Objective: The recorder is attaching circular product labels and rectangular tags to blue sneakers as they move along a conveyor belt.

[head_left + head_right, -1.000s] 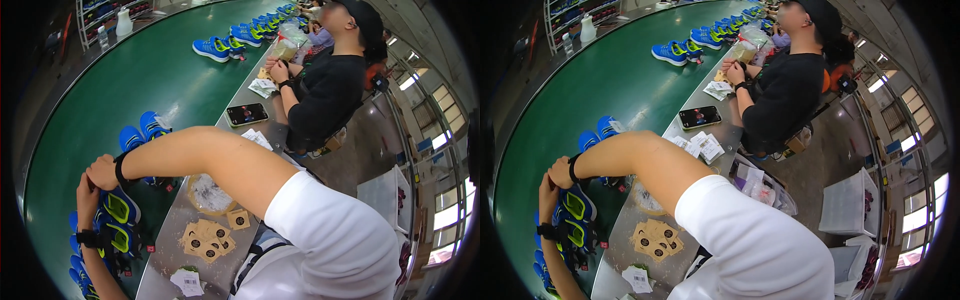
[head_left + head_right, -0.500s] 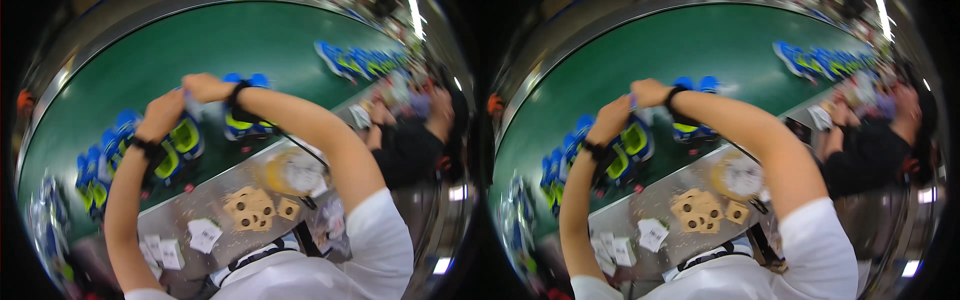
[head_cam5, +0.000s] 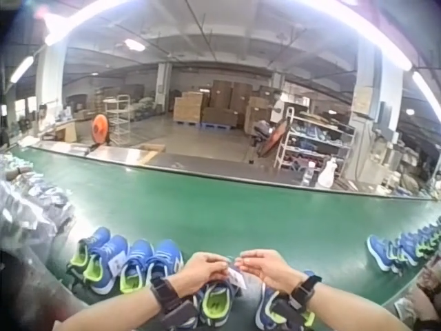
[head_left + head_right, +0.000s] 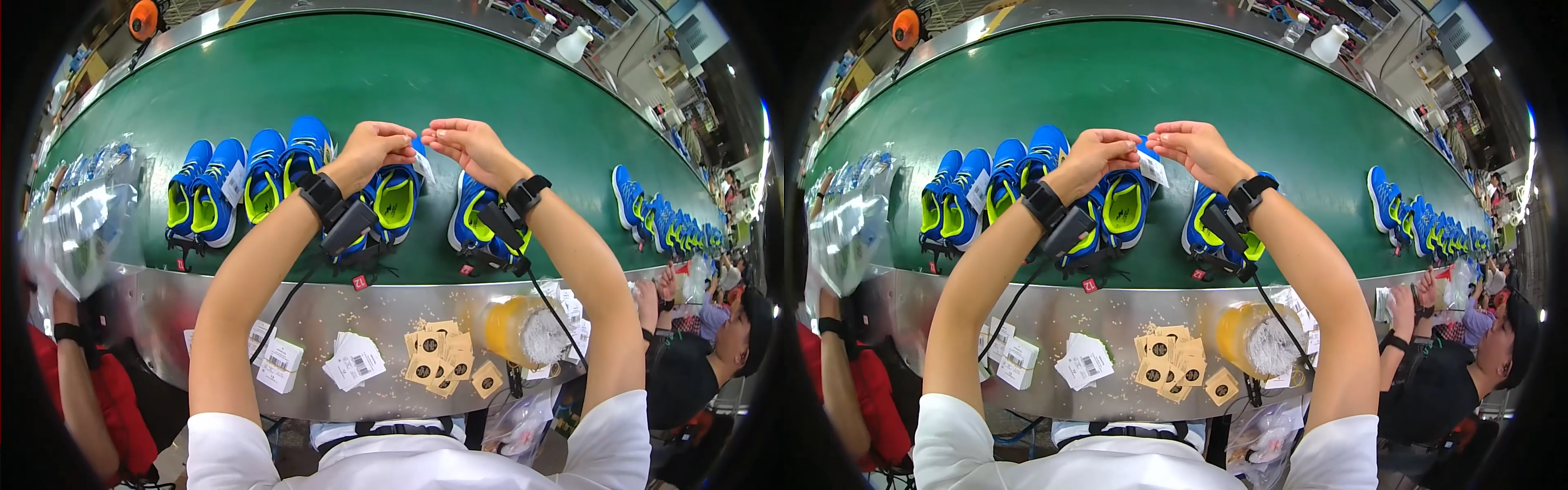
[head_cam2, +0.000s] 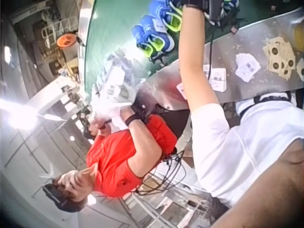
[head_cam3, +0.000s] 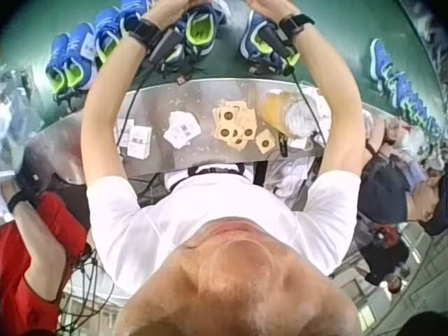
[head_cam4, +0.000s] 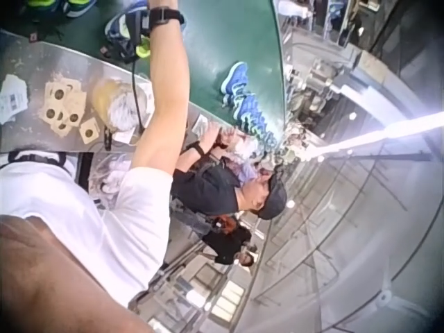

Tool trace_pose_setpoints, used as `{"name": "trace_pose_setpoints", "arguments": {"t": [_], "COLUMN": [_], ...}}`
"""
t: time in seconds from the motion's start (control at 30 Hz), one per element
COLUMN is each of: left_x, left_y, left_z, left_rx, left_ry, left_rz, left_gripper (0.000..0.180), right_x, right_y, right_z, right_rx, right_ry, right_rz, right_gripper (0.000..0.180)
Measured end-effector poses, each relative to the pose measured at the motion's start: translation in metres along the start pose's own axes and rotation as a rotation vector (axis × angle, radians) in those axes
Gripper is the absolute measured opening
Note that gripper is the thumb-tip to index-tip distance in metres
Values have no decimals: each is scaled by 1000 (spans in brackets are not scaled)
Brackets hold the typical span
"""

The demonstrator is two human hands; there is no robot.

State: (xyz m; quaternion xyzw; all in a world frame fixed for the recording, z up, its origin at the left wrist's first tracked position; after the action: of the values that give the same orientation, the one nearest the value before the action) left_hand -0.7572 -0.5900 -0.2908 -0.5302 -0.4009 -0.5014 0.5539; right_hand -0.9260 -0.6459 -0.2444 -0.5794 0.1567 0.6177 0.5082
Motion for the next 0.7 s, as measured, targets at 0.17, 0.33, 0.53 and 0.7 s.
{"name": "trace_pose_setpoints", "arguments": {"t": [0.17, 0.33, 0.53, 0.7], "left_x": [0, 3, 1, -3], "left_y": [-10, -11, -2, 0], "left_z": [2, 5, 6, 8], "left_rx": [93, 125, 135, 103], "left_ry": [-99, -124, -132, -75], "left_rz": [-135, -147, -219, -176], "left_gripper": [21, 32, 41, 45], "right_x": [6, 10, 16, 19], "right_y": [1, -6, -19, -20], "right_z": [-1, -3, -4, -3], "right_rx": [-10, 29, -5, -25], "right_ry": [38, 78, 88, 99], "right_rz": [114, 256, 238, 334], "right_gripper": [20, 19, 20, 22]}}
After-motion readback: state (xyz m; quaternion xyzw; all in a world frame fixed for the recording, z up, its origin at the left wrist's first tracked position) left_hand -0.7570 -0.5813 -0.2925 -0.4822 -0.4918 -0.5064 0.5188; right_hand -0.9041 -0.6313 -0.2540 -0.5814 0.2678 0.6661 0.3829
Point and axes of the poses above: each hand's wrist, its own z-axis away from the middle knuckle, its own y-axis out of the back of the hand, x = y × z, the point moved 3 cm from there along -z, towards the middle knuckle, and after that the axes turned 13 degrees about -z, right-handed, at the moved point
